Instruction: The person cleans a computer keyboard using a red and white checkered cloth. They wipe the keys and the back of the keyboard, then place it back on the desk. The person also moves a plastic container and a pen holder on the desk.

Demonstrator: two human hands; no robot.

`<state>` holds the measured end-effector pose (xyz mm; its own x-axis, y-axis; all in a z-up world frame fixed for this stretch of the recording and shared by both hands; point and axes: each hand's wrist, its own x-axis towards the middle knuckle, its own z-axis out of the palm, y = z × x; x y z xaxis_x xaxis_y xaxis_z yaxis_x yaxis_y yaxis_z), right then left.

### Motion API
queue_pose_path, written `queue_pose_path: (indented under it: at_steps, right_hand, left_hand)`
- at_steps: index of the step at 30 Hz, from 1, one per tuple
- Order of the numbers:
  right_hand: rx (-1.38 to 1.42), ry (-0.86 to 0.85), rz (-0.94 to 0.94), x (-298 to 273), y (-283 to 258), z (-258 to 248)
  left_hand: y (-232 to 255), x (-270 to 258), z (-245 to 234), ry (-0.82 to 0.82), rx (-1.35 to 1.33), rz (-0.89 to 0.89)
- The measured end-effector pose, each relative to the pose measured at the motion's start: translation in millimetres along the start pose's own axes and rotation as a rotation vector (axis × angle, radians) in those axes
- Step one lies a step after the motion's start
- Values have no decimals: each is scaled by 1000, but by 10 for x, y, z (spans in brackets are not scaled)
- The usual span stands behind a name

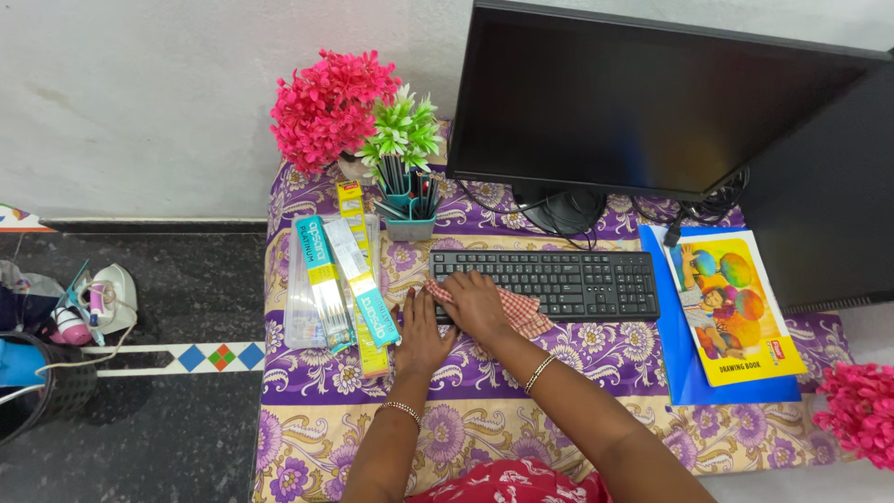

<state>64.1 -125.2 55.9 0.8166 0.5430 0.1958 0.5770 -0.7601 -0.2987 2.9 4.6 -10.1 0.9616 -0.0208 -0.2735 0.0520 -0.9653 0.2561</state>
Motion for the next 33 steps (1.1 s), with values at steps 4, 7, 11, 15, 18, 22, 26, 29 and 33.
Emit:
queue_pose_path:
  at_steps: [4, 7, 11, 15, 18, 22, 26, 29, 33]
  right_hand:
    - [-37, -7, 23, -74, 105, 1]
    - [-50, 31, 51, -93, 160, -32]
    - [-1, 51, -18, -22, 84, 39]
    - [7, 58, -35, 92, -50, 128]
    - [7, 44, -16, 55, -28, 82]
    - [-37, 7, 49, -104, 127, -94]
    - [-12, 11, 79, -277, 206, -221]
    - [-3, 2, 47, -301, 175, -147]
    - [115, -86, -19, -119, 16, 72]
  left_hand:
    - [42, -44, -112, 91, -95, 9]
    - [55, -62, -145, 85, -159, -11]
    - [20, -16, -30, 95, -114, 12]
    - [-8, 45, 122, 91, -73, 6]
    - [-17, 32, 77, 68, -46, -1]
    - [33, -19, -58, 65, -131, -4]
    - [24, -26, -44, 135, -126, 23]
    - [18, 3, 24, 127, -113, 23]
    - [-38, 59, 141, 136, -179, 24]
